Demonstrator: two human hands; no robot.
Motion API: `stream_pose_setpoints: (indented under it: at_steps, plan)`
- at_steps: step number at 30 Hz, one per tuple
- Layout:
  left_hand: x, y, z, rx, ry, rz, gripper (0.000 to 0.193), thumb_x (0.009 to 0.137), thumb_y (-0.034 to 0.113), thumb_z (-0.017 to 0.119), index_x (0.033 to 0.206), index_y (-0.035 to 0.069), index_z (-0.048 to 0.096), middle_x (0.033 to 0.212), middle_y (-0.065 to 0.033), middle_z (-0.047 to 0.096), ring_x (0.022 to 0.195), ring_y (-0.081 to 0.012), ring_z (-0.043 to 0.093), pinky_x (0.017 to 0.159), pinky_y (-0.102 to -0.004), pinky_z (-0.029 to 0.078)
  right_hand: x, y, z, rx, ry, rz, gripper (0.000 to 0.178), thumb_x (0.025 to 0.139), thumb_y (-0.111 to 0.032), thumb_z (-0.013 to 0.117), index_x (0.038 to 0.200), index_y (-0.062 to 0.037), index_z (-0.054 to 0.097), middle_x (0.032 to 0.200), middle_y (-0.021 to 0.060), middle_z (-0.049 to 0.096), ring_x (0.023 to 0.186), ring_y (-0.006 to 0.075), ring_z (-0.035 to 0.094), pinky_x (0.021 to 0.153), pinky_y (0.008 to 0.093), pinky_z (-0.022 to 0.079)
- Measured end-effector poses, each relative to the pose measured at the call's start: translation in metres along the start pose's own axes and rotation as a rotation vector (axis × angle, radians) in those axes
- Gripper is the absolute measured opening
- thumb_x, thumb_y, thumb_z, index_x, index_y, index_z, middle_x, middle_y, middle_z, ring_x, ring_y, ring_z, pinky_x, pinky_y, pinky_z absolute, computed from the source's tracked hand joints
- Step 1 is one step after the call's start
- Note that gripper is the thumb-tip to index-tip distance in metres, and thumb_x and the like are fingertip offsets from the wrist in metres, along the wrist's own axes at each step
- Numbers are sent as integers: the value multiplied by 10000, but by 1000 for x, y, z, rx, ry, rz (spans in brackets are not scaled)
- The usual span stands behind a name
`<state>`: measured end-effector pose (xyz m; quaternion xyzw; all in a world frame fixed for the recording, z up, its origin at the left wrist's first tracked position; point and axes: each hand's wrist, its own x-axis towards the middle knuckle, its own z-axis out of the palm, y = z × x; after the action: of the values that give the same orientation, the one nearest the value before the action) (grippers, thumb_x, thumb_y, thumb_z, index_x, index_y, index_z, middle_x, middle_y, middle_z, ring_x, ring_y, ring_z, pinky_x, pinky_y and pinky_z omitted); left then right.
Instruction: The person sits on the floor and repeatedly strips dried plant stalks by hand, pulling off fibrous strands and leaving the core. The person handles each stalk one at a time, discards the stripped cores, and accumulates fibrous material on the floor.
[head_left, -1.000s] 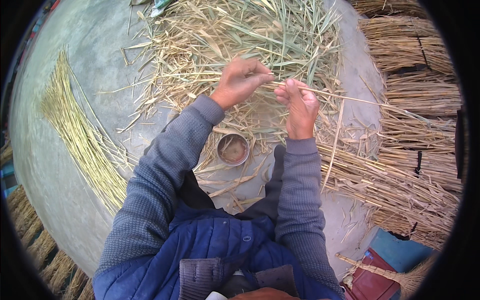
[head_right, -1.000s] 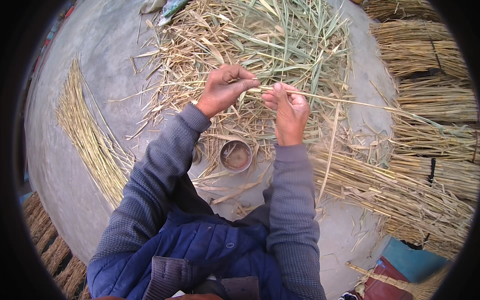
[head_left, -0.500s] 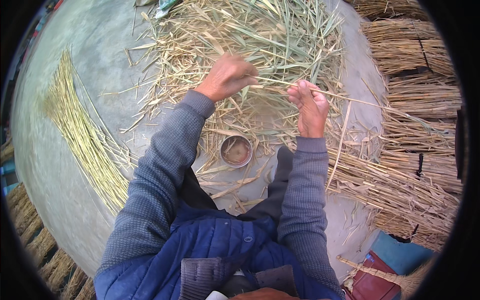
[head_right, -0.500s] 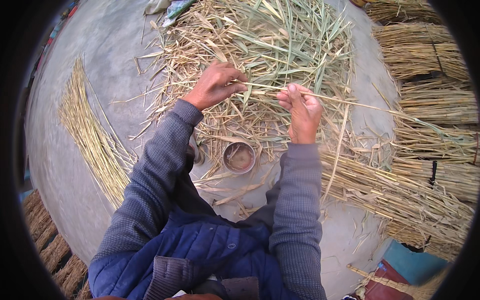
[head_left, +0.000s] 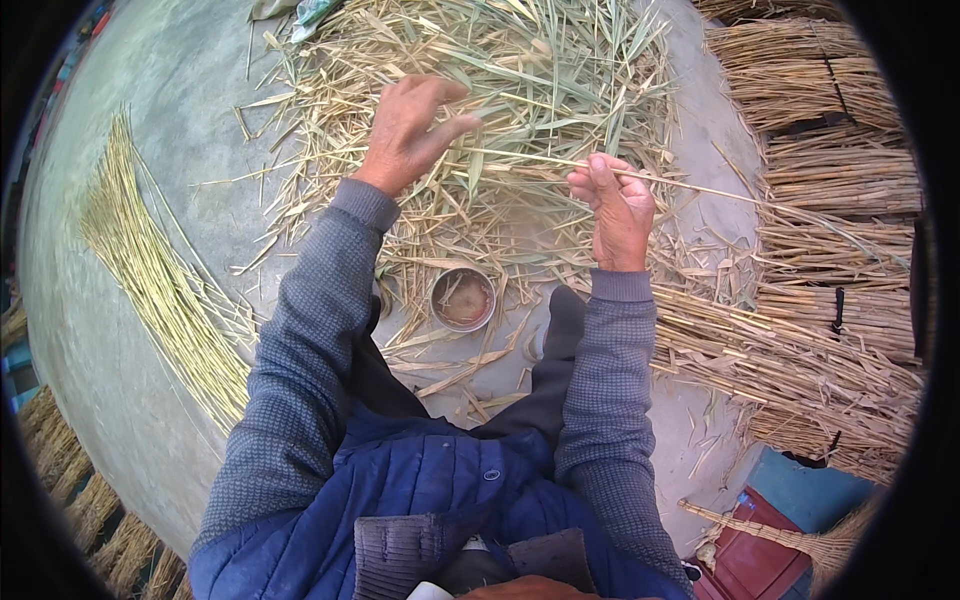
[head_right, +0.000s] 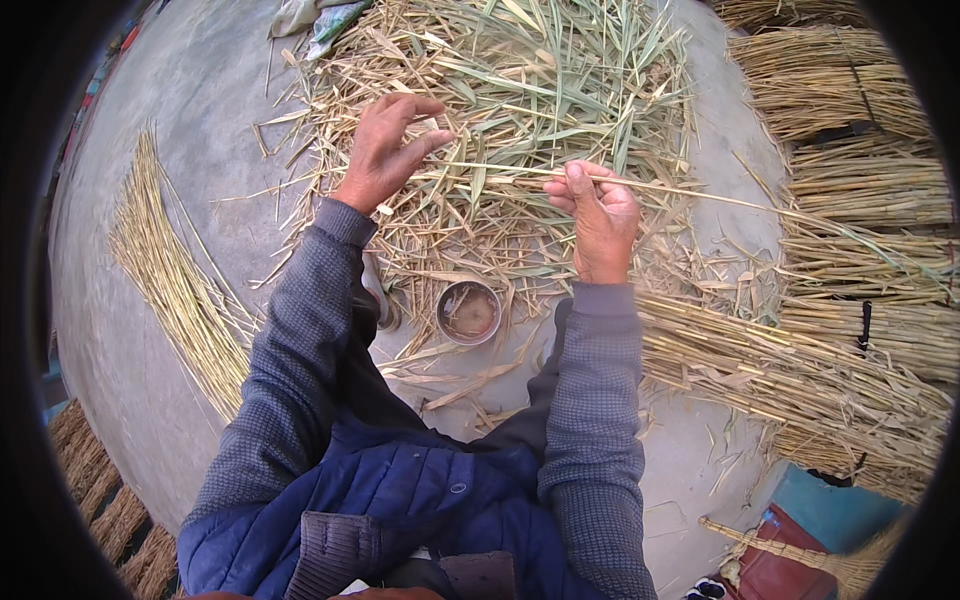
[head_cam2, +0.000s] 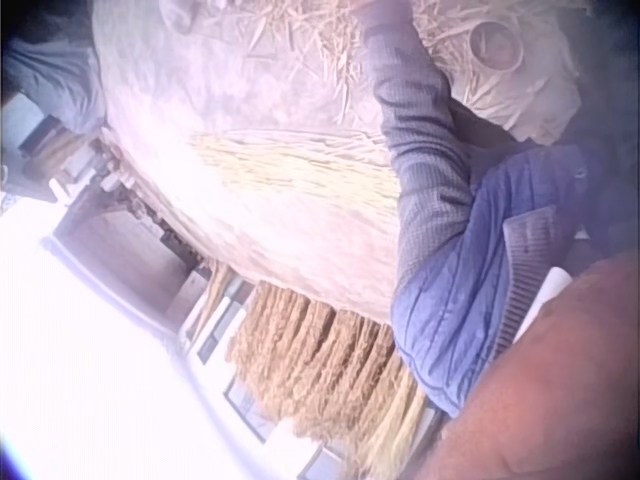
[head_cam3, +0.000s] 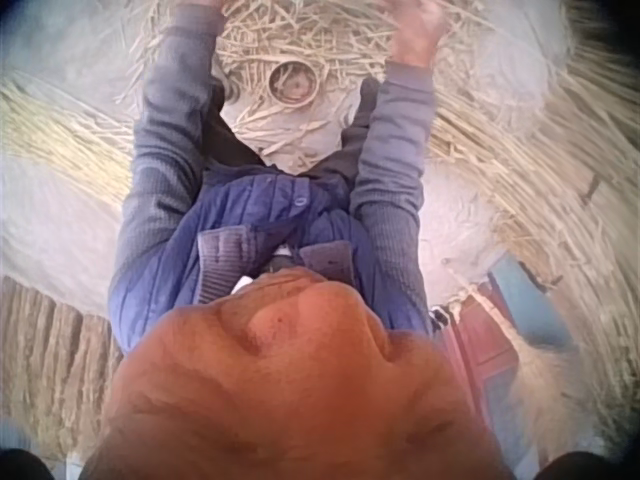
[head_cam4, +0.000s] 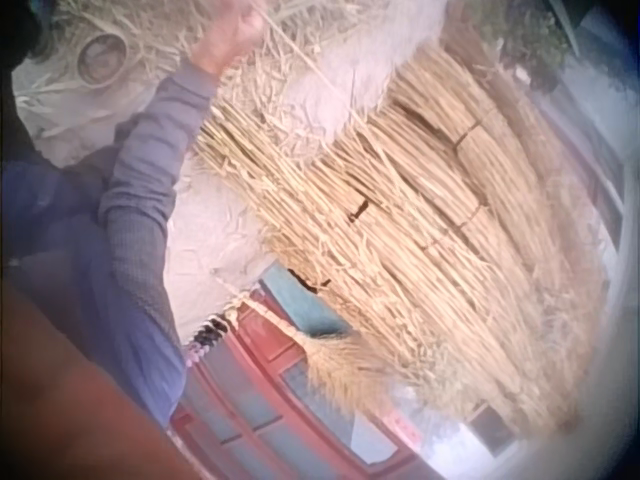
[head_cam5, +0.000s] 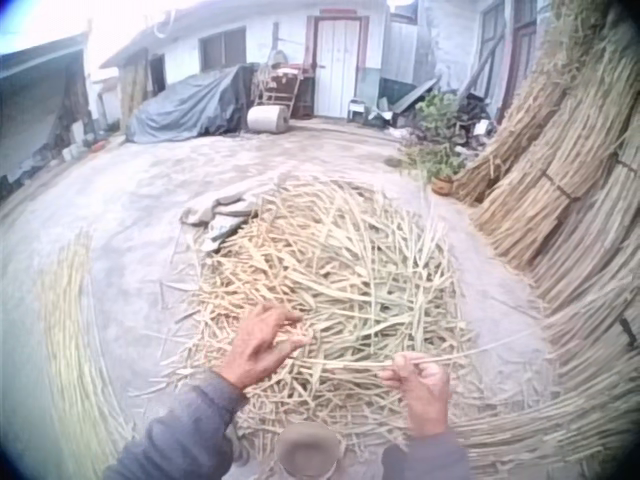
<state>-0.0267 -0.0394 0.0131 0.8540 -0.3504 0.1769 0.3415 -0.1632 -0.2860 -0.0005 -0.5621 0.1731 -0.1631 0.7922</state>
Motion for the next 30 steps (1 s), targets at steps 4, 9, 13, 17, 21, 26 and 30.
stream_pose_setpoints:
  at_steps: [4,9,13,17,21,26,30]
  plan:
    - [-9,25,29,-24,-177,228,244,834,321,772,948,114,710,865,-33,700,885,-230,643,812,-369,442,-2,9,14,8,-106,37,263,955,-157,707,1141,17,637,975,115,722,847,183,728,742,270,598]
    - [-6,23,27,40,-195,219,157,827,265,771,855,124,706,743,-17,669,716,-218,628,690,-358,436,0,4,13,19,-44,37,287,979,-171,675,1186,18,611,1066,127,707,942,191,718,773,270,589]
    - [-6,27,31,-132,-141,183,146,828,253,762,855,118,715,718,-32,665,695,-228,633,671,-361,427,-2,6,18,11,-98,35,281,984,-174,668,1182,17,611,1072,124,706,945,192,719,775,268,587]
    - [-8,28,41,-73,-183,203,129,839,242,750,853,123,704,700,-43,652,685,-238,628,661,-366,417,-6,13,28,-36,-24,32,287,974,-200,687,1135,28,624,1025,128,717,881,192,729,745,265,587]
    - [-8,27,45,-32,-157,247,131,835,235,747,812,128,675,680,-40,630,671,-235,613,654,-369,406,-8,21,36,-70,115,33,317,945,-262,730,1029,32,646,895,126,724,751,178,719,667,266,584]
    - [-10,19,42,72,-149,250,165,814,240,755,795,126,638,681,-42,617,677,-240,606,670,-370,405,-2,19,26,-41,220,-16,344,919,-312,762,918,13,648,816,117,718,679,163,697,620,265,574]
    - [-13,-17,21,187,-233,145,171,810,228,756,790,126,619,697,-39,619,708,-240,608,698,-376,409,10,-7,-12,-16,307,-108,354,918,-287,765,937,40,632,824,141,718,664,167,704,582,239,571]
